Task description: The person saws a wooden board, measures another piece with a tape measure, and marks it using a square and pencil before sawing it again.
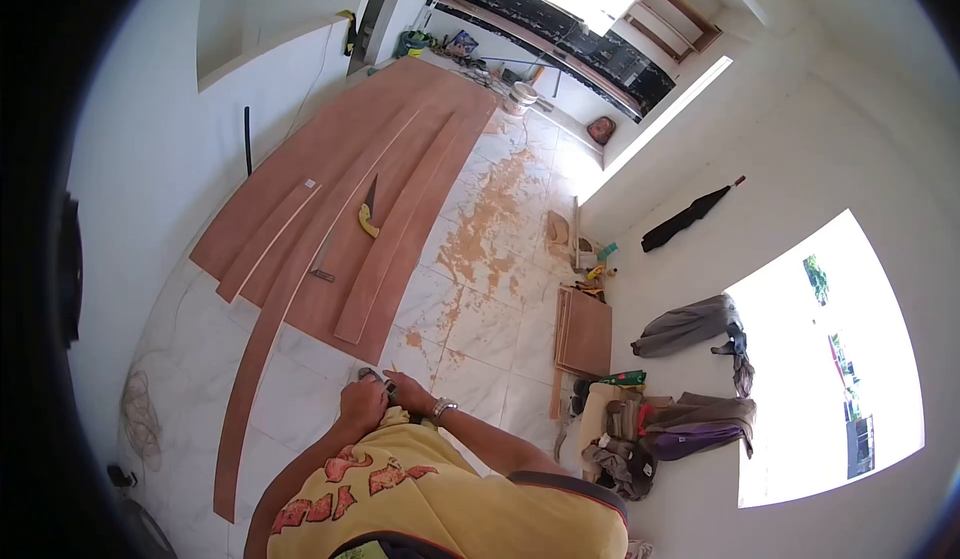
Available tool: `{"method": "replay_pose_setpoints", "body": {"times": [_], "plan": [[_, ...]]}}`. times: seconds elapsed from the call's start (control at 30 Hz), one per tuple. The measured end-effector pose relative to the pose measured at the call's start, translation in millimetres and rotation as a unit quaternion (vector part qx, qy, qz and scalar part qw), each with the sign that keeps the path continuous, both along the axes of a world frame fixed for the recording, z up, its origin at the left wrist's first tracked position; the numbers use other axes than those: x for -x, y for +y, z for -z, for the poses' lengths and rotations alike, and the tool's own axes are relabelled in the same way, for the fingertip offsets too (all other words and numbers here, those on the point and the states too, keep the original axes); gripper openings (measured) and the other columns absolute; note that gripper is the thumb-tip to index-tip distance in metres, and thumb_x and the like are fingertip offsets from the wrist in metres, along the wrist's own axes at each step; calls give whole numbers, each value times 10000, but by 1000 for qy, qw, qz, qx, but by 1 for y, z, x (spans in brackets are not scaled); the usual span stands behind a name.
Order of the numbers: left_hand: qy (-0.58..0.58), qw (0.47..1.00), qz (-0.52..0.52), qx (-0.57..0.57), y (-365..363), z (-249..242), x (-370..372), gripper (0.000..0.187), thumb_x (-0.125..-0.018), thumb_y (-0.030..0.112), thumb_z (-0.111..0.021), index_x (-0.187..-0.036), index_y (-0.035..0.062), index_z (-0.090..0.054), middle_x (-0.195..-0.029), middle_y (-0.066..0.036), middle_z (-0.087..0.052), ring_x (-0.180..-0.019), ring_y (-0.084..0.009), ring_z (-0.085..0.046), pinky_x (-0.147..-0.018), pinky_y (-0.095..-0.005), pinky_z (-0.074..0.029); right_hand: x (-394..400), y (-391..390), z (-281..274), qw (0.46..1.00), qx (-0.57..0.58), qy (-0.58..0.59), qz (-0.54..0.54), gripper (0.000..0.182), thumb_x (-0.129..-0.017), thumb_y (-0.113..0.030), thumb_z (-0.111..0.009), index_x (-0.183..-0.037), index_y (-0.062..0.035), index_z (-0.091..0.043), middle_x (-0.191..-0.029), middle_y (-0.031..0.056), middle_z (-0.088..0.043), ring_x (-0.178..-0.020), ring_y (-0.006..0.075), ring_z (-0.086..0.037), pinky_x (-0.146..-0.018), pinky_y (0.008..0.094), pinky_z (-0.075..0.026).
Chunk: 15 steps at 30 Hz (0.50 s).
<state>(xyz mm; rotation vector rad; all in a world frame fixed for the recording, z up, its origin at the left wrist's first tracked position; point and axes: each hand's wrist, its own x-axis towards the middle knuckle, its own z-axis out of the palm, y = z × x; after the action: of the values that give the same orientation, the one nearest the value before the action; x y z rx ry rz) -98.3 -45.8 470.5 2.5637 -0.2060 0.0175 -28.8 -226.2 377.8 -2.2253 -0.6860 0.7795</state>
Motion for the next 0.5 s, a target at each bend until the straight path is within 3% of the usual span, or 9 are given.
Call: {"method": "replay_pose_setpoints", "body": {"times": [0.03, 0.1, 0.13, 0.2, 0.23, 0.27, 0.37, 0.43, 0.5], "plan": [[13, 1000, -14, 8, 0, -1, 8, 186, -872, 212, -638, -797, 52, -698, -875, -150, -660, -742, -369, -685, -675, -512, -551, -3, 0, 0, 1000, 11, -15, -4, 863, -806, -264, -805, -1530, -46, -389, -1468, 267, -492, -1368, 394, -484, -1142, 444, -396], [0, 999, -27, 44, -2, 6, 5, 196, -873, 226, -643, -794, 50, -682, -883, -153, -651, -748, -377, -671, -670, -518, -536, -11, -14, -4, 999, 4, -18, -31, 835, -823, -247, -792, -1522, -30, -391, -1378, 288, -560, -1311, 399, -532, -1107, 446, -424], [-9, 998, -21, 57, -1, 4, 5, 177, -863, 219, -642, -795, 59, -672, -879, -152, -643, -759, -374, -665, -671, -525, -527, -13, -20, -14, 998, 23, 49, 19, 834, -799, -231, -797, -1503, -11, -408, -1357, 279, -569, -1270, 392, -554, -1087, 423, -441], [-31, 999, 11, 39, 4, -9, 4, 128, -813, 171, -641, -790, 47, -664, -862, -150, -641, -775, -366, -669, -686, -502, -533, -26, -35, -4, 997, 34, 63, 4, 852, -766, -224, -817, -1484, 12, -423, -1370, 261, -566, -1255, 370, -569, -1079, 398, -452], [-29, 998, 6, 59, 6, -3, -2, 127, -800, 162, -645, -793, 38, -670, -861, -144, -647, -786, -359, -679, -699, -482, -549, -32, -39, 9, 1000, 3, 16, -20, 861, -764, -228, -827, -1482, 21, -421, -1389, 264, -552, -1284, 370, -554, -1095, 405, -442], [11, 1000, 6, 27, 8, 3, -8, 118, -797, 155, -646, -796, 43, -681, -870, -137, -656, -814, -350, -694, -711, -472, -560, -36, -31, 2, 999, 4, 26, -28, 881, -763, -221, -833, -1492, 26, -405, -1396, 268, -545, -1301, 372, -543, -1104, 411, -436], [70, 997, -19, 22, 20, 4, -24, 125, -800, 166, -654, -815, 54, -707, -900, -138, -677, -842, -340, -709, -722, -464, -567, -66, -16, 66, 990, -45, 106, -86, 897, -771, -220, -839, -1505, 31, -389, -1379, 229, -561, -1258, 324, -561, -1083, 390, -445], [134, 990, -37, 29, 27, 11, -42, 128, -807, 160, -649, -833, 56, -719, -897, -144, -697, -844, -338, -713, -727, -454, -570, -82, -4, 70, 989, -33, 89, -113, 878, -798, -231, -836, -1510, 31, -394, -1327, 141, -612, -1175, 216, -595, -1036, 332, -467], [177, 980, -36, 89, 49, 13, -54, 155, -835, 172, -641, -869, 49, -728, -875, -148, -714, -813, -332, -708, -722, -438, -564, -105, 1, 62, 970, -16, 223, -96, 930, -798, -261, -847, -1529, 40, -356, -1392, 203, -569, -1230, 277, -593, -1030, 358, -487]]}}
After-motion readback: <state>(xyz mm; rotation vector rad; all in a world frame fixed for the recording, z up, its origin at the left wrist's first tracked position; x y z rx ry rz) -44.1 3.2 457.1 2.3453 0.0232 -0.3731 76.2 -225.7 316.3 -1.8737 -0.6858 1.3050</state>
